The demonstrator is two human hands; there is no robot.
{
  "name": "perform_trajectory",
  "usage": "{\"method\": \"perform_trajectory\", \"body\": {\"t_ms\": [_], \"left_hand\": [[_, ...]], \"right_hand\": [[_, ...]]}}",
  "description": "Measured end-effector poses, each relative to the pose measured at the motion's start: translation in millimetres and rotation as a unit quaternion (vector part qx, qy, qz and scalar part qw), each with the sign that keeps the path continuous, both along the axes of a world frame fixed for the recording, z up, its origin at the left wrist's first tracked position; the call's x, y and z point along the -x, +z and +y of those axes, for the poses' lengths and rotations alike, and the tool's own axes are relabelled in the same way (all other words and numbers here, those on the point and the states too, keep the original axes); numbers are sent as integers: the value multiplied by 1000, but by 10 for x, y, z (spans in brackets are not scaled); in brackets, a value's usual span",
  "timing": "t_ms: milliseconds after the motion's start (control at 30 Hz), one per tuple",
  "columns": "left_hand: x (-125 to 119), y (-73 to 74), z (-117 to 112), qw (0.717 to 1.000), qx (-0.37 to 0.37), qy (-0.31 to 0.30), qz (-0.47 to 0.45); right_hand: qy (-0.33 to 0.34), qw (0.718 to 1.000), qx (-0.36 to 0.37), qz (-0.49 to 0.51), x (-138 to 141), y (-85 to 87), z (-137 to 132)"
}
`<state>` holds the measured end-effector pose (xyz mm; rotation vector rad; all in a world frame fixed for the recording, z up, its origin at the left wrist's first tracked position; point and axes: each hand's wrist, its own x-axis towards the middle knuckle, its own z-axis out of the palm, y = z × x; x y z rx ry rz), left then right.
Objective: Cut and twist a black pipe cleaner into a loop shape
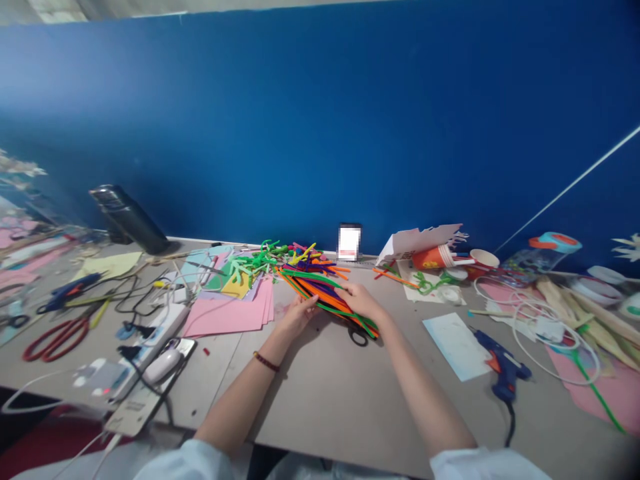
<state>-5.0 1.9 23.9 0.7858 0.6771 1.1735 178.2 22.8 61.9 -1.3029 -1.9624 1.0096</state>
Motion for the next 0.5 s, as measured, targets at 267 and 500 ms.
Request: {"method": "perform_trajectory", "body": {"t_ms": [267, 500], "left_hand": [[-15, -89, 22, 996, 5, 57, 71], [-7, -73, 21, 999, 10, 25, 32]], "right_hand": [[10, 1000, -22, -5, 71, -36, -37], [1, 979, 107, 171, 14, -120, 49]]}}
